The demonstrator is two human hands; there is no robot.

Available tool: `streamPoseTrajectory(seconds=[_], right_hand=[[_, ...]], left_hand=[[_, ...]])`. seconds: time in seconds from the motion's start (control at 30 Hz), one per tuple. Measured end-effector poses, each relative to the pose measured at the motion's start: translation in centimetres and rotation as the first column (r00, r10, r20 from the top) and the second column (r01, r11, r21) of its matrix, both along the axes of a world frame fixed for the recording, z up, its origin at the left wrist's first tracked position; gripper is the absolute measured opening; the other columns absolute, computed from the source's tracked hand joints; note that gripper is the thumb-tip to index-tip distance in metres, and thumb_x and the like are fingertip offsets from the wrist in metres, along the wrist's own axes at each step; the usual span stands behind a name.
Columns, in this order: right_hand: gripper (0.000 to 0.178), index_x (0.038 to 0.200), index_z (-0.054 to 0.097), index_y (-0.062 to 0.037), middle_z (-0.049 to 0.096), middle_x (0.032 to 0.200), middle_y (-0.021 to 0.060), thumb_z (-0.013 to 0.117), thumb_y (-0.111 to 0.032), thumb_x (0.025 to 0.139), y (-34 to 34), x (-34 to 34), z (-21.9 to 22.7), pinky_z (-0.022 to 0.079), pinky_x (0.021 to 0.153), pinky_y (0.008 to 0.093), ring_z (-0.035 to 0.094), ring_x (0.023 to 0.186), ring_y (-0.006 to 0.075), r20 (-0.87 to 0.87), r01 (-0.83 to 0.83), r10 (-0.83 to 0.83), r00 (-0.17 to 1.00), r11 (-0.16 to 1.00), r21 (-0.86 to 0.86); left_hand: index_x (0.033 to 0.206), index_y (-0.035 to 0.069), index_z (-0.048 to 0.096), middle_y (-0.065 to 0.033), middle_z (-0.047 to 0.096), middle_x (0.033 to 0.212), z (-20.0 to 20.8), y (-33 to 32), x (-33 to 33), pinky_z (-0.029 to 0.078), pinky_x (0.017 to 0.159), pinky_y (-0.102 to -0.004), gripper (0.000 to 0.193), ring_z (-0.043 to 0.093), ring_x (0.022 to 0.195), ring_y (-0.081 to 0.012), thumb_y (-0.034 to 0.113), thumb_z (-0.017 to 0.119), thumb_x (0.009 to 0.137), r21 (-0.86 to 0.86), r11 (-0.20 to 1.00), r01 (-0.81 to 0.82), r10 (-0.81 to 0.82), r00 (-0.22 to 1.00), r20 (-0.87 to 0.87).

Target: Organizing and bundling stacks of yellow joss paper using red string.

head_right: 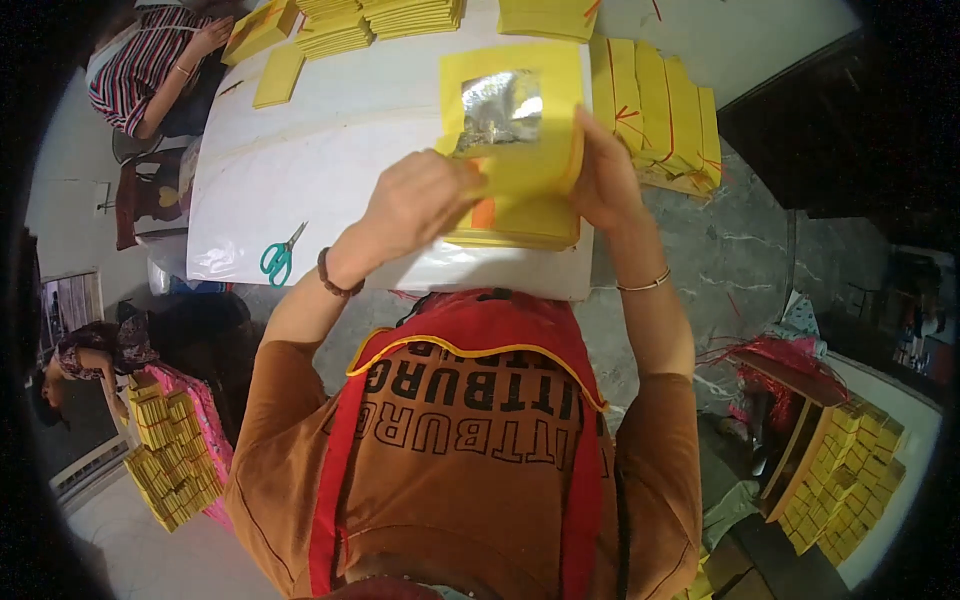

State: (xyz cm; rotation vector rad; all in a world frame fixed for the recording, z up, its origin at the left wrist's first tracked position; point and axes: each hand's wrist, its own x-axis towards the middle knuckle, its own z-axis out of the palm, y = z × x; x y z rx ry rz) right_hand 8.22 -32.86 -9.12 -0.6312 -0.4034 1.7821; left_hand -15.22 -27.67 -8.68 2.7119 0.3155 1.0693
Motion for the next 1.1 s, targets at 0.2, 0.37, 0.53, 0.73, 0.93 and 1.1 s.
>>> streamPoseTrajectory(seconds=[0.2, 0.37, 0.53, 0.73, 0.93, 1.1], right_hand=[[0.028, 0.113, 0.051, -0.0031, 0.059, 0.106, 0.0074, 0.046, -0.023, 0.093, 0.7, -0.7, -1.1, 0.048, 0.084, 0.0323, 0.058, 0.095, 0.0173, 0.134, 0.094, -0.087, 0.987, 0.995, -0.045], [0.028, 0.116, 0.05, -0.0021, 0.059, 0.109, 0.0078, 0.046, -0.019, 0.094, 0.5, 0.1, -1.6, 0.049, 0.085, 0.0325, 0.058, 0.099, 0.018, 0.057, 0.166, -0.168, 0.984, 0.985, 0.049], [0.029, 0.117, 0.049, -0.0026, 0.058, 0.112, 0.0081, 0.045, -0.019, 0.094, 0.6, -0.6, -1.4, 0.047, 0.087, 0.0336, 0.057, 0.101, 0.0184, 0.09, 0.174, -0.177, 0.98, 0.984, 0.044], [0.031, 0.12, 0.046, -0.002, 0.056, 0.114, 0.0083, 0.044, -0.021, 0.095, 0.4, -4.0, -0.2, 0.046, 0.09, 0.0342, 0.056, 0.103, 0.0186, 0.107, 0.241, -0.242, 0.964, 0.97, 0.022], [0.039, 0.126, 0.038, -0.0048, 0.048, 0.121, 0.0076, 0.045, -0.006, 0.088, -0.4, -8.5, 1.3, 0.042, 0.094, 0.0331, 0.05, 0.11, 0.0183, 0.28, 0.29, -0.326, 0.903, 0.943, 0.164], [0.05, 0.13, 0.032, -0.0063, 0.044, 0.124, 0.0067, 0.047, 0.0, 0.082, -1.1, -7.8, 0.4, 0.041, 0.095, 0.0329, 0.045, 0.115, 0.0181, 0.312, 0.099, -0.14, 0.94, 0.985, 0.142]], left_hand=[[0.092, 0.007, 0.061, -0.0059, 0.061, 0.088, 0.3, -0.8, -1.2, 0.044, 0.067, -0.0287, 0.017, 0.057, 0.079, -0.0209, 0.014, 0.064, 0.077, -0.106, 0.992, -0.064, 0.054, 0.994, -0.093], [0.093, 0.003, 0.061, -0.0062, 0.062, 0.094, 0.1, 1.3, -2.3, 0.044, 0.07, -0.0268, 0.014, 0.057, 0.083, -0.0156, 0.014, 0.059, 0.085, -0.673, 0.725, -0.149, 0.418, 0.871, 0.258], [0.099, 0.004, 0.063, -0.0068, 0.062, 0.092, 0.9, 2.4, -2.0, 0.045, 0.07, -0.0277, 0.017, 0.057, 0.083, -0.0147, 0.01, 0.057, 0.084, -0.732, 0.655, -0.189, 0.499, 0.835, 0.232], [0.095, 0.003, 0.064, -0.0098, 0.059, 0.089, 4.5, 2.6, 0.0, 0.046, 0.068, -0.0281, 0.016, 0.056, 0.074, -0.0181, 0.012, 0.059, 0.083, -0.681, 0.714, -0.163, 0.327, 0.938, 0.118], [0.104, 0.001, 0.056, -0.0116, 0.056, 0.094, 1.7, 1.9, 4.6, 0.045, 0.069, -0.031, 0.042, 0.056, 0.076, -0.0213, 0.032, 0.066, 0.078, -0.782, 0.609, -0.132, 0.19, 0.982, -0.018], [0.107, 0.0, 0.054, -0.0119, 0.055, 0.095, 1.7, 1.7, 5.1, 0.045, 0.071, -0.0308, 0.053, 0.055, 0.08, -0.0224, 0.039, 0.069, 0.074, -0.695, 0.683, -0.225, 0.224, 0.97, -0.095]])
